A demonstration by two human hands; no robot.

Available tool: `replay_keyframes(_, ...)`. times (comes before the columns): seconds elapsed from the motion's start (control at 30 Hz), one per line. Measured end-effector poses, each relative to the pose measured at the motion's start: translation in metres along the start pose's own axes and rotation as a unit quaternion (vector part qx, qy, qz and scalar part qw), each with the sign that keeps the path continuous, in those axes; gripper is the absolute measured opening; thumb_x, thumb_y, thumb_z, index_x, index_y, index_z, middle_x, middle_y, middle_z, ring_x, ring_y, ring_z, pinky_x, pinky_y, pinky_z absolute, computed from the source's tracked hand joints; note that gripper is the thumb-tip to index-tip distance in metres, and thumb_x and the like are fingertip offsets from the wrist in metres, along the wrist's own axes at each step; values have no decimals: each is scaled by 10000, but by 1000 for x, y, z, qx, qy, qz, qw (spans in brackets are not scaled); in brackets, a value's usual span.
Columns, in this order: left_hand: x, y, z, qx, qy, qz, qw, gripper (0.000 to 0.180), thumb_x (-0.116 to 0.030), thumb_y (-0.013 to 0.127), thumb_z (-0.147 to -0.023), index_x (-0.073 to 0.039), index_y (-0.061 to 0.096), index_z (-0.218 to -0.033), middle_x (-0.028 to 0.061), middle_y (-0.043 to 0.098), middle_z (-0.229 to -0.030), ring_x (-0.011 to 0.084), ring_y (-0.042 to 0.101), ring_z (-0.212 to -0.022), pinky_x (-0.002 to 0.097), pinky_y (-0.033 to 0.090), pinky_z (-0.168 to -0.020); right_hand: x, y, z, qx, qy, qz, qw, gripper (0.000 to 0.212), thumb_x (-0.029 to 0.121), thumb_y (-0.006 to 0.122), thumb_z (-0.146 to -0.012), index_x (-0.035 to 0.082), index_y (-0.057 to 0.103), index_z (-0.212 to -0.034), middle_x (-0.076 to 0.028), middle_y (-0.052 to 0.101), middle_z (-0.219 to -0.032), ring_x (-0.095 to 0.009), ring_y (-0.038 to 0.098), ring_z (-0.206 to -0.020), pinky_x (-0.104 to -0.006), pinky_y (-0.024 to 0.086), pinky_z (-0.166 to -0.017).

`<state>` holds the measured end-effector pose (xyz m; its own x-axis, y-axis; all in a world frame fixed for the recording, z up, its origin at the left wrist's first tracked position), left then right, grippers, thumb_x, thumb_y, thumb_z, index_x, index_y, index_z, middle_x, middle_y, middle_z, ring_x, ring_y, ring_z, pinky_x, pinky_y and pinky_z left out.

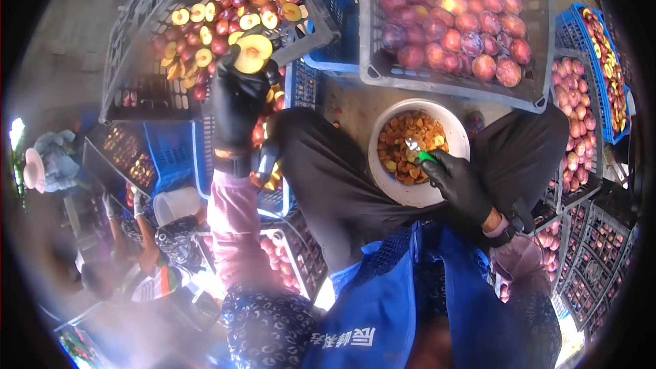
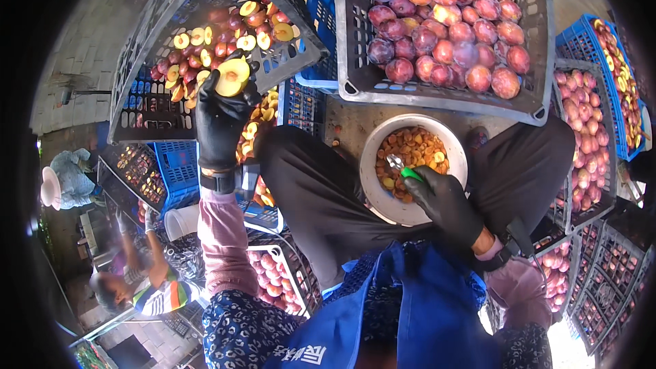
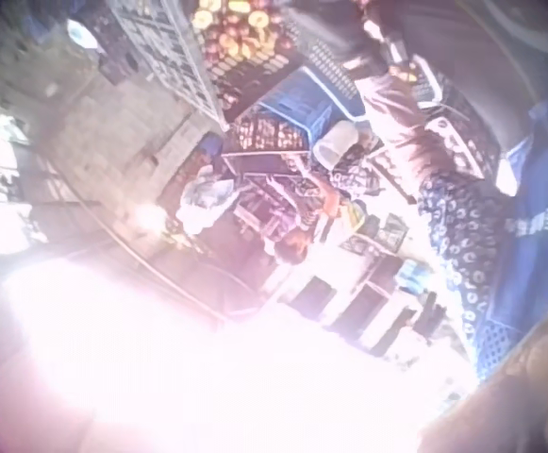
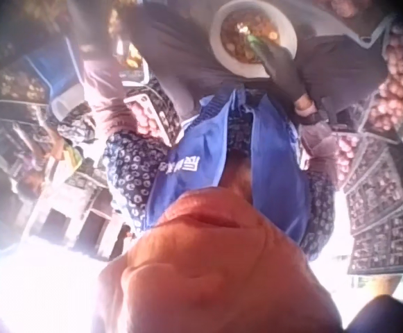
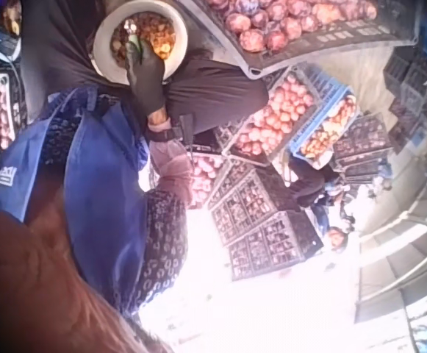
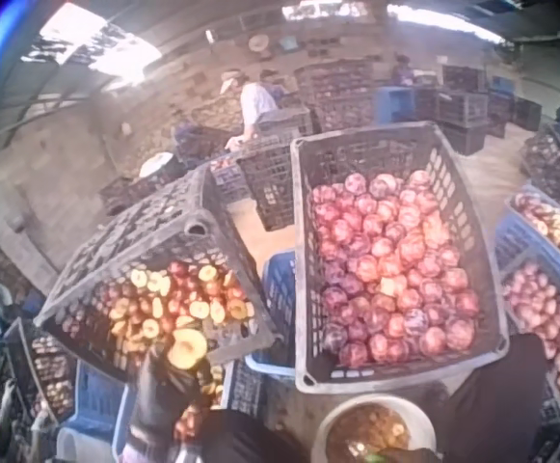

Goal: Pitting small red fruits using a hand tool and collecting pits in a bucket.

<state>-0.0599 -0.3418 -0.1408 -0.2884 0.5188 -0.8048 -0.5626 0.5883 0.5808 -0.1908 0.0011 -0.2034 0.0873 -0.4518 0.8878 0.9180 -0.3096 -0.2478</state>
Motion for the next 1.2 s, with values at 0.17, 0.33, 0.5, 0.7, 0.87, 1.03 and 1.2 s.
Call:
replay_keyframes(0.17, 43, 51, 61, 17, 234, -508, 829, 526, 72, 511, -871, 39, 366, -1375, 153, 533, -1245, 237, 546, -1107, 354, 447, -975, 50, 1, 10, -65, -163, -45, 983, 221, 190, 579, -943, -13, 607, -1025, -173, 640, -808, -275, 637, -708, -356, 467, -654)
replay_keyframes(0.33, 98, 118, 88, 68, 269, -605, 747, 852, 87, 692, -697, 57, 252, -1426, 244, 428, -1341, 299, 507, -1177, 347, 425, -980, 73, -4, 20, -155, -235, 66, 957, 233, 250, 621, -905, 30, 599, -981, -153, 632, -760, -319, 623, -636, -394, 478, -589)
replay_keyframes(0.5, 134, 137, 100, -11, 98, -333, 938, 632, 15, 645, -810, 52, 339, -1361, 187, 514, -1225, 247, 564, -1068, 320, 474, -898, 69, -13, 24, -203, -279, 239, 908, 297, 256, 665, -840, 58, 617, -1057, -163, 653, -846, -335, 641, -731, -404, 514, -666)
replay_keyframes(0.7, 150, 147, 99, -73, -56, -102, 990, 351, -276, 466, -1001, 15, 511, -1193, 114, 616, -1056, 171, 626, -914, 282, 522, -788, 58, -11, 33, -188, -289, 326, 880, 296, 286, 639, -854, 24, 568, -974, -125, 625, -737, -288, 625, -611, -388, 496, -555)
replay_keyframes(0.87, 144, 159, 100, -143, 5, -176, 974, 530, -417, 320, -1025, 28, 608, -1016, 98, 653, -918, 162, 632, -806, 285, 516, -746, 53, -8, 39, -182, -356, 366, 840, 344, 273, 611, -864, -23, 566, -1033, -116, 593, -635, -259, 602, -507, -380, 474, -460)
replay_keyframes(1.03, 148, 155, 97, -80, 0, -209, 975, 559, -366, 328, -1028, 82, 645, -921, 117, 671, -822, 151, 626, -736, 272, 503, -704, 50, -10, 38, -86, -246, 345, 902, 269, 302, 605, -889, 40, 549, -910, -160, 629, -708, -333, 623, -592, -431, 489, -561)
replay_keyframes(1.2, 155, 161, 91, -38, -12, -252, 967, 482, -374, 302, -1031, 3, 587, -942, 111, 655, -820, 161, 618, -730, 261, 501, -713, 29, -5, 26, -40, -272, 38, 961, 333, 329, 524, -948, 2, 580, -921, -119, 552, -577, -220, 558, -468, -373, 432, -444)
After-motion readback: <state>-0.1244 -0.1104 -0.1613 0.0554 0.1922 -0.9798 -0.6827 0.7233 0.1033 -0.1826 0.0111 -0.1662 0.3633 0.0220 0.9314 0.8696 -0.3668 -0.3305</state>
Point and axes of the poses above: each hand's wrist, its own z-axis away from the middle knuckle, its own y-axis out of the palm, x = y × z, the point moved 6 cm from there along -z, towards the middle knuckle
